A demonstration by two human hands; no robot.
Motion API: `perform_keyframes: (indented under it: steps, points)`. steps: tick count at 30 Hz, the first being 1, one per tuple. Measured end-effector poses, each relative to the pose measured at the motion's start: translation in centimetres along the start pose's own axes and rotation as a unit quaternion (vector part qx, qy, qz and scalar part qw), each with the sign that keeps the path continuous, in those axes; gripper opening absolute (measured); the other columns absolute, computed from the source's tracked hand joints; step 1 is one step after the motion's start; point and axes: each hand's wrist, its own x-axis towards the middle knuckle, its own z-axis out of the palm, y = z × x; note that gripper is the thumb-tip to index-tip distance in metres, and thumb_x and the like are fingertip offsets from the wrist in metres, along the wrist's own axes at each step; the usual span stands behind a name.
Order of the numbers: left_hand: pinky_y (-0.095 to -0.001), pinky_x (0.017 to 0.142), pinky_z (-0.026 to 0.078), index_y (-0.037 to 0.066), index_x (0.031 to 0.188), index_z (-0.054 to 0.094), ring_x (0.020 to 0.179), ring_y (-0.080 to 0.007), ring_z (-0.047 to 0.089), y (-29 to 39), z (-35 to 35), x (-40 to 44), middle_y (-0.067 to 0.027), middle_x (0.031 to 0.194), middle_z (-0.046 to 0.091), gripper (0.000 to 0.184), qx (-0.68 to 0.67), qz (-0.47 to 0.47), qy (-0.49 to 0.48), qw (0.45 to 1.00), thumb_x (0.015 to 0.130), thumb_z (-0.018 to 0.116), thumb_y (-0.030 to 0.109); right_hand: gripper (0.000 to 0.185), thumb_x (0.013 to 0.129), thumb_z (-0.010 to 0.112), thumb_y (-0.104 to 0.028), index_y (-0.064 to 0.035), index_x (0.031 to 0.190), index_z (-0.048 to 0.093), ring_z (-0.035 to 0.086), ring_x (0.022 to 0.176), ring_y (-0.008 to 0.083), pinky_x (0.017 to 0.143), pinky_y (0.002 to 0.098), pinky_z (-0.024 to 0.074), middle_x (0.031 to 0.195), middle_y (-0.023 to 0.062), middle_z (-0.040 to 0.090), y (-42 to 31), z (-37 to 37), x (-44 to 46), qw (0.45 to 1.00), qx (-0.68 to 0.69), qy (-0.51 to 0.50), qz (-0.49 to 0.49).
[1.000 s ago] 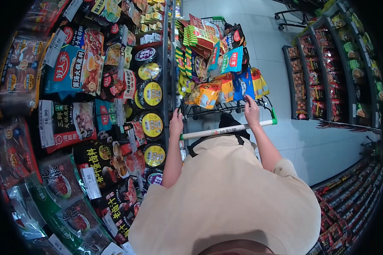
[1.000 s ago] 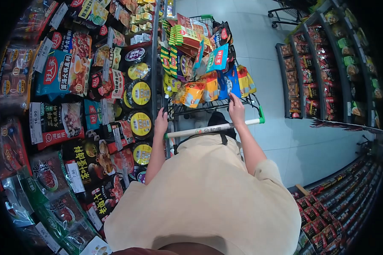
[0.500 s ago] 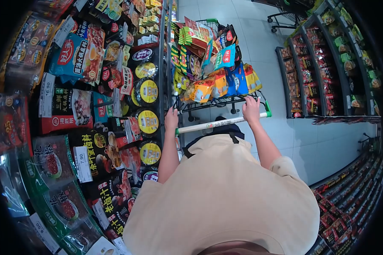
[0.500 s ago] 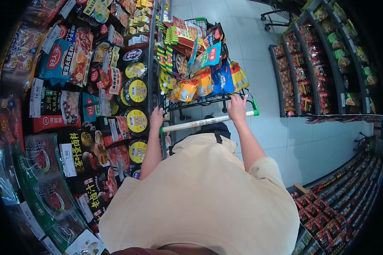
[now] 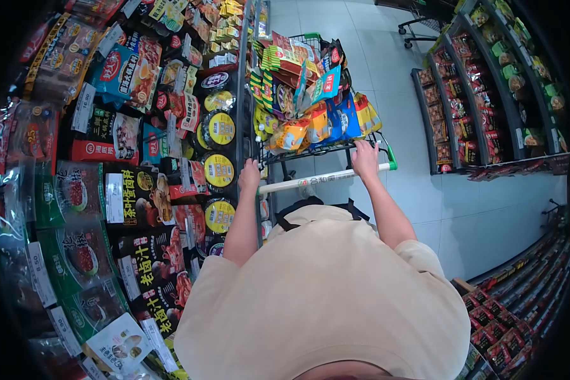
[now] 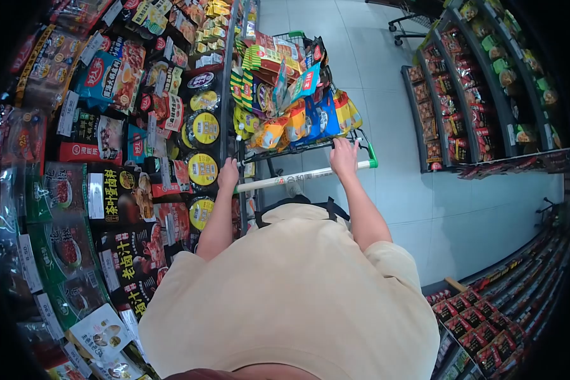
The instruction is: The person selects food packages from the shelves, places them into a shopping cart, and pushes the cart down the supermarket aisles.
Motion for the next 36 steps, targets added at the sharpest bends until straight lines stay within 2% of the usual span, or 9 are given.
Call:
perform_keyframes:
  steps: [5,9,12,16,25,27,32,35,36]
  points:
    - [-0.0593,0.089,0.052,0.009,0.121,0.058,0.106,-0.0495,0.066,-1.4,0.5,-2.3,-0.0274,0.111,0.071,0.042,0.033,-0.004,-0.015,0.999,0.108,0.040,0.045,0.044,0.088,0.063,-0.014,-0.0043,0.131,0.062,0.051,0.136,0.0275,0.122,0.0582,0.0250,0.136,0.0113,0.061,0.5,0.1,-3.8,1.000,0.006,-0.007,0.001]
    - [-0.0592,0.089,0.053,0.009,0.119,0.059,0.107,-0.0499,0.066,-2.1,0.7,-5.6,-0.0276,0.111,0.070,0.046,0.042,-0.011,-0.010,0.999,0.108,0.038,0.048,0.049,0.086,0.062,-0.015,-0.0044,0.134,0.059,0.051,0.136,0.0311,0.121,0.0589,0.0277,0.137,0.0123,0.060,1.7,-1.3,-7.2,0.998,-0.011,-0.059,-0.033]
    - [-0.0589,0.089,0.053,0.007,0.116,0.061,0.107,-0.0493,0.066,-3.4,1.6,-7.8,-0.0275,0.112,0.070,0.049,0.046,-0.022,-0.009,0.999,0.108,0.037,0.049,0.058,0.089,0.061,-0.018,-0.0070,0.145,0.051,0.045,0.143,0.0324,0.121,0.0576,0.0279,0.149,0.0132,0.052,3.9,-2.0,-10.1,0.991,0.012,-0.089,-0.102]
    - [-0.0585,0.089,0.053,0.007,0.115,0.061,0.107,-0.0495,0.065,-4.7,2.3,-11.2,-0.0277,0.111,0.070,0.049,0.046,-0.036,-0.014,0.998,0.108,0.037,0.049,0.055,0.091,0.059,-0.018,-0.0073,0.145,0.052,0.047,0.141,0.0313,0.121,0.0553,0.0286,0.149,0.0131,0.053,5.2,-2.5,-13.8,0.988,0.029,-0.076,-0.133]
    - [-0.0571,0.089,0.052,0.005,0.114,0.066,0.105,-0.0489,0.065,-9.1,4.5,-17.8,-0.0272,0.109,0.070,0.053,0.007,-0.015,-0.016,1.000,0.106,0.041,0.050,0.047,0.088,0.061,-0.013,-0.0053,0.134,0.060,0.052,0.136,0.0317,0.119,0.0508,0.0350,0.140,0.0112,0.061,5.2,-2.9,-22.9,0.994,0.064,-0.025,-0.086]
    - [-0.0548,0.090,0.052,0.005,0.115,0.068,0.105,-0.0483,0.066,-10.7,5.1,-19.0,-0.0265,0.110,0.071,0.055,-0.040,-0.026,-0.050,0.998,0.105,0.042,0.052,0.047,0.088,0.062,-0.011,-0.0051,0.134,0.060,0.052,0.136,0.0319,0.117,0.0490,0.0376,0.140,0.0114,0.061,5.4,-3.2,-25.0,0.994,0.076,-0.016,-0.083]
    - [-0.0490,0.081,0.053,0.007,0.104,0.072,0.089,-0.0358,0.073,-12.2,5.5,-23.7,-0.0163,0.082,0.073,0.052,-0.095,-0.056,-0.053,0.992,0.102,0.050,0.054,0.046,0.088,0.062,-0.012,-0.0052,0.134,0.060,0.054,0.135,0.0308,0.117,0.0474,0.0385,0.139,0.0127,0.062,5.6,-3.3,-29.9,0.994,0.075,-0.013,-0.075]
    - [-0.0490,0.080,0.054,0.007,0.105,0.072,0.088,-0.0358,0.072,-12.6,5.0,-27.4,-0.0159,0.082,0.073,0.050,-0.113,-0.032,-0.048,0.992,0.102,0.050,0.053,0.045,0.088,0.061,-0.012,-0.0062,0.132,0.061,0.055,0.133,0.0300,0.116,0.0473,0.0395,0.137,0.0125,0.063,5.9,-3.7,-33.1,0.995,0.075,-0.010,-0.065]
    - [-0.0508,0.084,0.053,0.008,0.108,0.072,0.096,-0.0396,0.071,-12.4,4.7,-28.5,-0.0190,0.091,0.074,0.049,-0.157,-0.073,-0.089,0.981,0.101,0.051,0.051,0.044,0.088,0.061,-0.012,-0.0064,0.131,0.061,0.055,0.133,0.0297,0.116,0.0475,0.0396,0.137,0.0125,0.063,6.0,-3.9,-34.2,0.995,0.078,-0.012,-0.060]
